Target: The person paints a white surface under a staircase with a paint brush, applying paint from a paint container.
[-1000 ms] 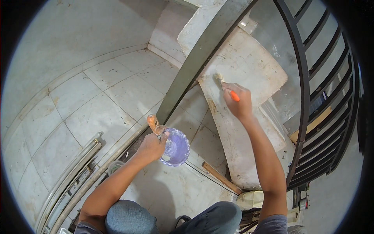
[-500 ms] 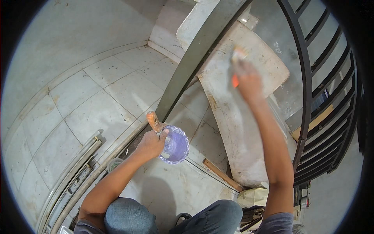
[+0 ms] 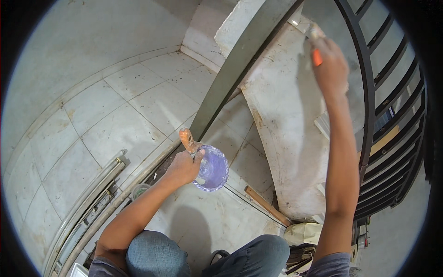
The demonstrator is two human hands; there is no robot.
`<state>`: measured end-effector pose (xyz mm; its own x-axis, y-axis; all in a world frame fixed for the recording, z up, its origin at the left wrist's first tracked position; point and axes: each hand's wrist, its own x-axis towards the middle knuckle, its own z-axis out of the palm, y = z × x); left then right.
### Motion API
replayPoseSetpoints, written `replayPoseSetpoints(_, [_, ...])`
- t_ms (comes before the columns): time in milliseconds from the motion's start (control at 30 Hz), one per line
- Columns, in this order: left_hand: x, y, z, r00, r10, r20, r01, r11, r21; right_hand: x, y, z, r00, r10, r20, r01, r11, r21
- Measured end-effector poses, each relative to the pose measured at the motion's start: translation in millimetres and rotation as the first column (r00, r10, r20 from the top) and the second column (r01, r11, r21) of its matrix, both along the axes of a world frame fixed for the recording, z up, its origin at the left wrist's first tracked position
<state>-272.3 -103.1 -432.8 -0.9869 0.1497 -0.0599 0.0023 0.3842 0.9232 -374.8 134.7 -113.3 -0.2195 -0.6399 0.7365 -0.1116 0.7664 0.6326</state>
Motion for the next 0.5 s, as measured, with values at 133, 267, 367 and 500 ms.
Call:
replayPoseSetpoints(133, [5, 6, 28, 0.998, -0.013, 0.065, 0.019, 0.996, -0.092, -19, 15, -106, 0.977, -0.178, 0.118, 0.129, 0.932, 0.338])
replayPoseSetpoints(267, [7, 3, 20, 1.0, -0.021, 0.017, 0.021, 1.0, -0.001, -15, 3, -162, 0.813, 0.062, 0.579, -0.183, 0.971, 0.154])
replayPoseSetpoints(367, [12, 2, 24, 0.998, 0.026, -0.055, -0.025, 1.0, 0.017, -21, -2, -127, 0.621, 0.318, 0.717, -0.199, 0.948, -0.248])
replayPoseSetpoints(500, [9, 2, 20, 1.0, 0.021, -0.004, -0.021, 1.0, 0.004, -20, -5, -9, 0.83, 0.334, 0.447, -0.154, 0.907, -0.392])
